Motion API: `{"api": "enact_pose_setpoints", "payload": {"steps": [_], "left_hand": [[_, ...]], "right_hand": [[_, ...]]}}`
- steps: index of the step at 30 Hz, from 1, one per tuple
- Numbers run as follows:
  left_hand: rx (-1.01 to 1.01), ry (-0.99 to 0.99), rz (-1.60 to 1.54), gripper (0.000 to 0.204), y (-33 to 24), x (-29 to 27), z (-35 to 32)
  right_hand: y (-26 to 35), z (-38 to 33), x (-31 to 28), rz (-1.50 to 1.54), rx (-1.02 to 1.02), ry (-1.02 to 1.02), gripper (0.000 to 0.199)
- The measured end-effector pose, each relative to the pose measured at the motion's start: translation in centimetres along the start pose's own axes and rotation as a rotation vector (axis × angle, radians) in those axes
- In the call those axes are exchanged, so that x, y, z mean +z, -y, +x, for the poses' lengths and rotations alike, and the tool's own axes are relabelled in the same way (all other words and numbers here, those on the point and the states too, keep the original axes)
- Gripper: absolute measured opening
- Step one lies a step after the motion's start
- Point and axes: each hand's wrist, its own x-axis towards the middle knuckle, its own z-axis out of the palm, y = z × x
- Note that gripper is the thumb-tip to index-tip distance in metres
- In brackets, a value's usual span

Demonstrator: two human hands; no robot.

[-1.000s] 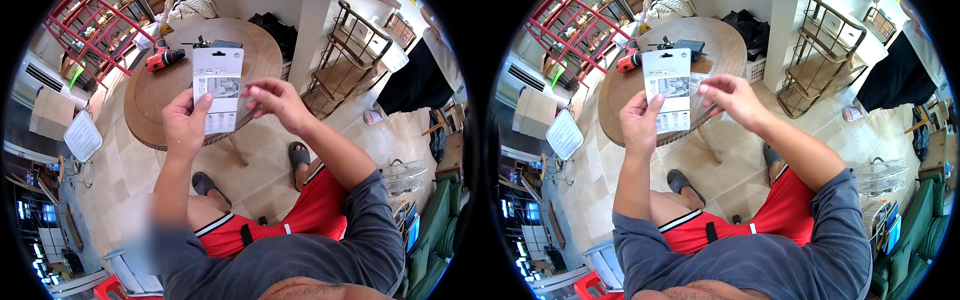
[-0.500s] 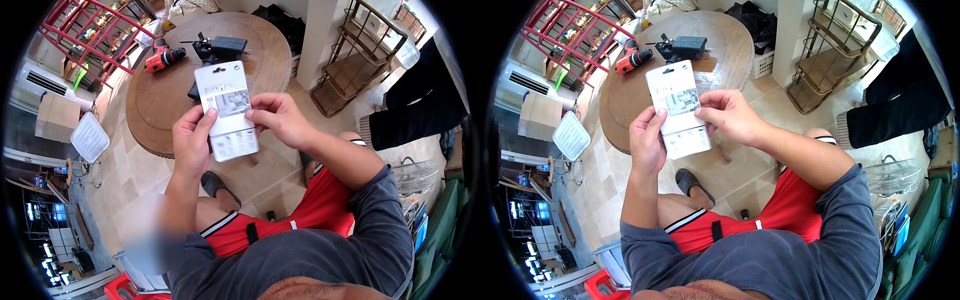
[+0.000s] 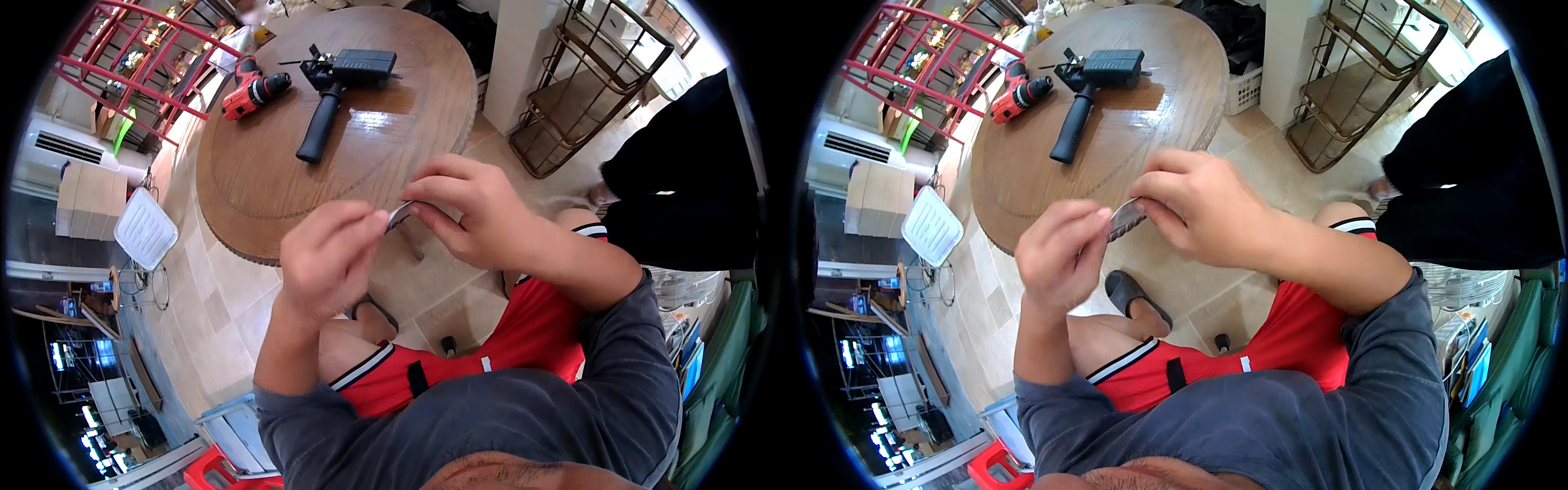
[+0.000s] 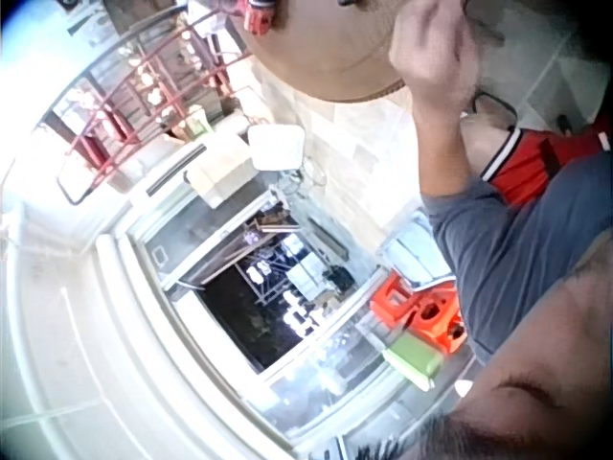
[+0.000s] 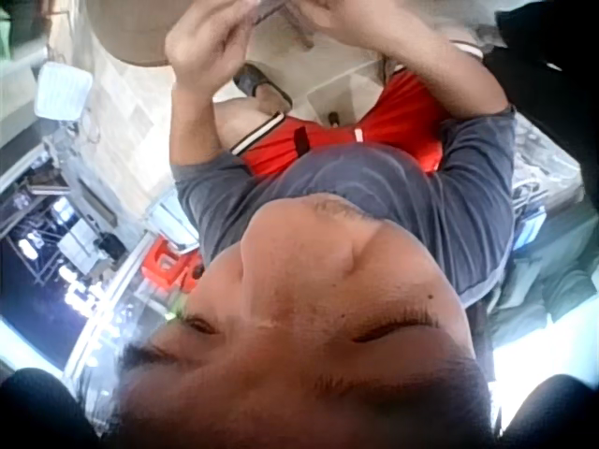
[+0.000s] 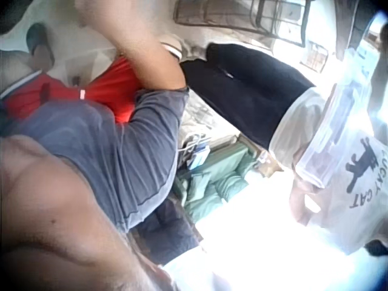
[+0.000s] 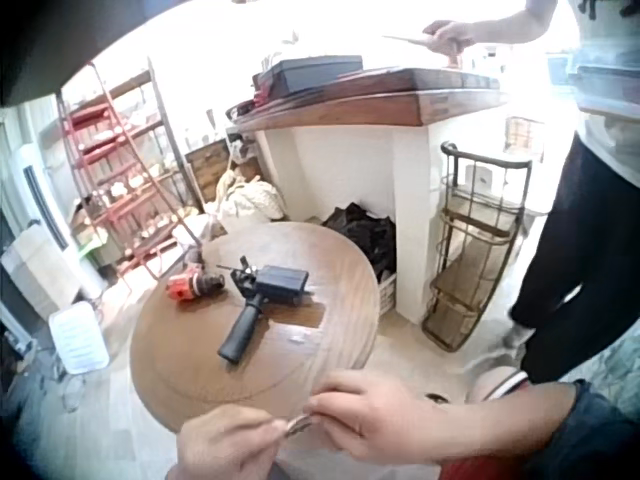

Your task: The person unboxes a package of saw blades and inserts one into a handheld power tool assembly by hand.

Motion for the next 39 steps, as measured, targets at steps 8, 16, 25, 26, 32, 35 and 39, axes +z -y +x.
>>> {"api": "enact_pose_setpoints", "payload": {"steps": [8,16,25,26,32,35,39], "left_hand": [[0.423,-0.084,0.303,0.03,-1.5,-1.0,-0.1],[0.362,-0.081,0.231,0.03,-1.5,-0.8,-0.3],[0.417,-0.123,0.257,0.03,-2.4,-0.7,-0.1],[0.425,-0.128,0.259,0.029,-2.2,-0.5,-0.3],[0.307,-0.132,0.321,0.035,-2.2,0.1,-1.6],[0.275,-0.179,0.42,0.037,-2.5,-0.3,-1.3],[0.279,-0.165,0.449,0.038,-2.4,0.4,-1.9]], "right_hand": [[0.3,0.4,-1.1,-0.11,-0.413,-0.2,0.031],[0.1,0.1,0.5,-0.028,-0.446,-0.198,0.031],[2.0,-0.2,0.7,0.276,-0.137,-0.107,0.019],[1.9,-0.3,1.0,0.317,-0.105,-0.108,0.018],[1.6,0.0,2.0,0.335,-0.002,-0.248,0.014],[2.4,0.5,0.7,0.01,-0.109,-0.338,0.016],[3.4,0.4,1.9,0.522,0.253,-0.132,0.02]]}}
